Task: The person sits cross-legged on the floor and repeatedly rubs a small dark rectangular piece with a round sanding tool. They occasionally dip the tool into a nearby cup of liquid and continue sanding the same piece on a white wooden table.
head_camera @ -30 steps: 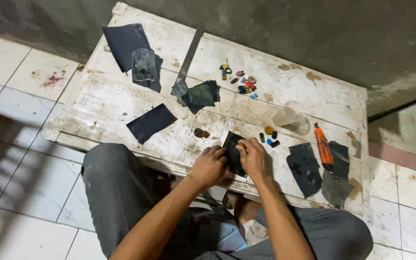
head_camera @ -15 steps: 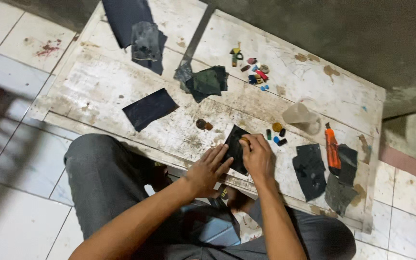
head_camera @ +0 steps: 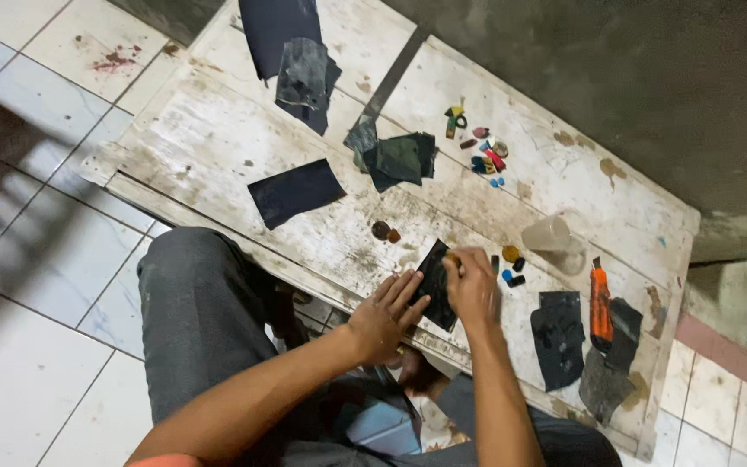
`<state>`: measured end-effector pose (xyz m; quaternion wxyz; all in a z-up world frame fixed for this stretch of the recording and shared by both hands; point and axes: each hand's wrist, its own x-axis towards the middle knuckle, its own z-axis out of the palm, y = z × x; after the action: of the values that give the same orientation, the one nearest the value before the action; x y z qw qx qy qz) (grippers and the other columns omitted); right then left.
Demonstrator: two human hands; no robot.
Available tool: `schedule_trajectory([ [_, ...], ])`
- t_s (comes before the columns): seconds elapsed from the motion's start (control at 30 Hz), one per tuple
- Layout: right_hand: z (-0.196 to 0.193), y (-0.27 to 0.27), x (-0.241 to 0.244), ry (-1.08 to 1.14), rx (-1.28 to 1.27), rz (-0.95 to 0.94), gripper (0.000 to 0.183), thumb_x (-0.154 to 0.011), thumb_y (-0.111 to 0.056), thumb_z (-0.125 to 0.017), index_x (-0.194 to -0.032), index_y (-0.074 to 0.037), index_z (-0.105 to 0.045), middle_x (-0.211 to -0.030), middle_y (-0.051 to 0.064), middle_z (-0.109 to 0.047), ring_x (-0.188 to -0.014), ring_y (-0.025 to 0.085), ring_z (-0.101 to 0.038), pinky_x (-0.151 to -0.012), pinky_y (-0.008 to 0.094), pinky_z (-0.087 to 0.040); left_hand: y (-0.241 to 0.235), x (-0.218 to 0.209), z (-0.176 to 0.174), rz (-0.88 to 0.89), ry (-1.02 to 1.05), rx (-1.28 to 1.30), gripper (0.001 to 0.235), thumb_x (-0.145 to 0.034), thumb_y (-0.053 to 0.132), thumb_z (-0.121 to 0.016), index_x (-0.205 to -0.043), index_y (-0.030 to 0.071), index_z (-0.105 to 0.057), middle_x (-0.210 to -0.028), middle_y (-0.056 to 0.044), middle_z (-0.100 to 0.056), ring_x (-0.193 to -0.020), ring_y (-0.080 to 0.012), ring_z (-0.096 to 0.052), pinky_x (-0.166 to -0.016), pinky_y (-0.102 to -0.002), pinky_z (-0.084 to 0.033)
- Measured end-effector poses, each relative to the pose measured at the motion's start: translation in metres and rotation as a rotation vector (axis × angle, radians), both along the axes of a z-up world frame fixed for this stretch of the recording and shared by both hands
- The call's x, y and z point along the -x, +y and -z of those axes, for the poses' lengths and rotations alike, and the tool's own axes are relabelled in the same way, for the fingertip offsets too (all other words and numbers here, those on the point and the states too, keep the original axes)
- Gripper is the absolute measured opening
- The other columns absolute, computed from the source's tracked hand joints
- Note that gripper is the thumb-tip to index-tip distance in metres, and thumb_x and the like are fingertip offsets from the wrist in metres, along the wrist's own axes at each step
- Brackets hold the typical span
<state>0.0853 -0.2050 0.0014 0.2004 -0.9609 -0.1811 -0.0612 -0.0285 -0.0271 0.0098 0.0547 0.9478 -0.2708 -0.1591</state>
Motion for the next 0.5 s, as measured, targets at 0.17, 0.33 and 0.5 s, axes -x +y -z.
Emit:
schedule_trajectory([
  [0.17,-0.042,0.010,0.051,0.216,-0.090,-0.064,0.017,-0.087,-0.025,-0.073,-0.099,-0.012,-0.075,-0.090,0.008,-0.067,-0.080,0.030,-0.068,-0.071,0.041,-0.055,-0.010,0.003,0.000,-0.011,0.000,-0.090,0.108,-0.080,0.065,-0.057,-0.158,0.012,-0.005,-0.164,-0.023,0.002,-0.152,-0.0392,0.009,-0.122,-0.052,-0.001],
  [0.33,-0.023,0.008,0.032,0.159,-0.045,0.016,0.016,-0.089,-0.028,-0.071,-0.101,-0.019,-0.075,-0.095,0.002,-0.067,-0.084,0.026,-0.068,-0.073,0.040,-0.055,-0.014,0.005,-0.003,0.003,0.016,-0.138,0.104,-0.082,0.063,-0.053,-0.158,0.013,-0.003,-0.164,-0.023,0.003,-0.151,-0.0421,0.010,-0.122,-0.053,0.000],
  [0.5,-0.002,0.005,-0.006,0.019,-0.093,-0.003,0.011,-0.092,-0.021,-0.071,-0.099,-0.014,-0.073,-0.093,0.006,-0.065,-0.083,0.032,-0.068,-0.070,0.040,-0.055,-0.006,0.013,0.002,-0.031,-0.201,0.064,0.117,-0.062,0.064,-0.077,-0.157,0.028,-0.018,-0.162,-0.027,-0.008,-0.151,-0.0436,-0.006,-0.120,-0.053,-0.009],
])
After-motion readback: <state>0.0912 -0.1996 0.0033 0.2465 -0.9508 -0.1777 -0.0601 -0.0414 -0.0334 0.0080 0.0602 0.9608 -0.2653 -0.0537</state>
